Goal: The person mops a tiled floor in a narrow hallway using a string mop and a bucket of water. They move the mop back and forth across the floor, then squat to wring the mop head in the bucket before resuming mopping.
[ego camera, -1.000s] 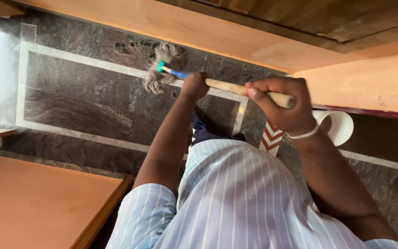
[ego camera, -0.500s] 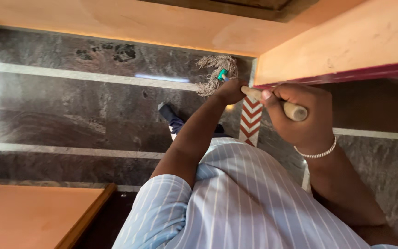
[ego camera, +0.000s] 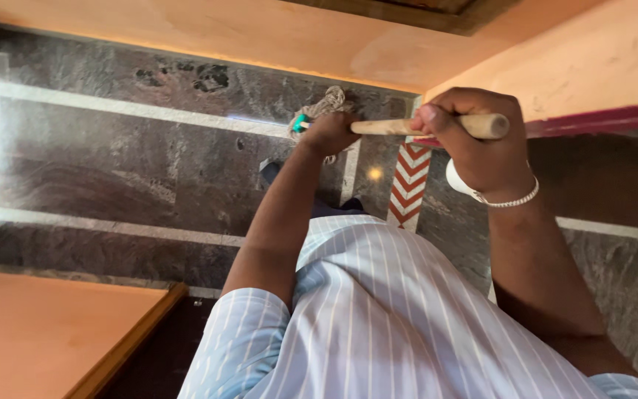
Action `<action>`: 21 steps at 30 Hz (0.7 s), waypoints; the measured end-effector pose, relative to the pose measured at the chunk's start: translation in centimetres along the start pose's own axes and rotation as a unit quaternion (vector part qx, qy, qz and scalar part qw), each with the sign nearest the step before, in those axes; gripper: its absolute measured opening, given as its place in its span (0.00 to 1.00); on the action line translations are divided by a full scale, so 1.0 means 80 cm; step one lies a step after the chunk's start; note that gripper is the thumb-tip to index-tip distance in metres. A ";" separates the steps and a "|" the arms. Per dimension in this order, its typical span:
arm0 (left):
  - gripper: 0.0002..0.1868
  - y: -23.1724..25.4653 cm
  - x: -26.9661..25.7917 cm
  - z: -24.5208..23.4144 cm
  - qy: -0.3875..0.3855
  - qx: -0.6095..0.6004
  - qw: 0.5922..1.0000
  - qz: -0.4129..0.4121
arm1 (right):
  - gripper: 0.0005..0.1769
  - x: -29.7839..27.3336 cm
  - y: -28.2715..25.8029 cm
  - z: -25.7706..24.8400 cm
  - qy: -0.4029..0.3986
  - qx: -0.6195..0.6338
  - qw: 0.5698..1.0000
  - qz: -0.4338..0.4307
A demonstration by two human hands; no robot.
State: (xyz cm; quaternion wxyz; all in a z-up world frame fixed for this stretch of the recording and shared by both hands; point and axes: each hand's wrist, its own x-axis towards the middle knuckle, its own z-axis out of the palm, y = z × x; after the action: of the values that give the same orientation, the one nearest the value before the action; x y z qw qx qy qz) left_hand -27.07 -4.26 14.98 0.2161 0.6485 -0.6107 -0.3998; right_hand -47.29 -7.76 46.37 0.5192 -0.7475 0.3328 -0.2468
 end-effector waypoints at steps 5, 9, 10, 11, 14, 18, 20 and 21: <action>0.12 -0.093 -0.043 -0.059 0.076 -0.001 0.996 -0.040 | 0.09 0.069 -0.010 0.077 -0.070 0.005 0.995 -0.076; 0.11 -0.150 -0.071 -0.114 0.127 -0.012 0.988 -0.087 | 0.09 0.123 -0.027 0.149 -0.117 0.010 0.980 -0.159; 0.11 -0.162 -0.079 -0.129 0.133 -0.009 0.985 -0.109 | 0.10 0.136 -0.031 0.168 -0.124 0.004 0.979 -0.162; 0.11 -0.171 -0.086 -0.146 0.145 -0.009 0.981 -0.126 | 0.10 0.151 -0.039 0.186 -0.128 -0.003 0.978 -0.164; 0.12 -0.201 -0.106 -0.193 0.173 -0.002 0.971 -0.163 | 0.10 0.189 -0.060 0.234 -0.151 0.007 0.973 -0.173; 0.11 -0.261 -0.127 -0.237 0.182 0.032 0.964 -0.193 | 0.09 0.227 -0.074 0.288 -0.191 -0.001 0.968 -0.162; 0.11 -0.297 -0.134 -0.249 0.188 0.020 0.958 -0.218 | 0.10 0.240 -0.071 0.314 -0.201 -0.032 0.967 -0.152; 0.11 -0.316 -0.140 -0.252 0.194 0.000 0.953 -0.231 | 0.11 0.244 -0.066 0.324 -0.207 -0.046 0.966 -0.145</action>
State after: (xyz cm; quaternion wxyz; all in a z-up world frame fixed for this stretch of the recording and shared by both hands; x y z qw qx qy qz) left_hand 5.07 6.44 10.24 0.2321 0.8372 -0.3903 -0.3049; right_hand -14.67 -5.29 43.01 0.5001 -0.8458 0.1173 -0.1439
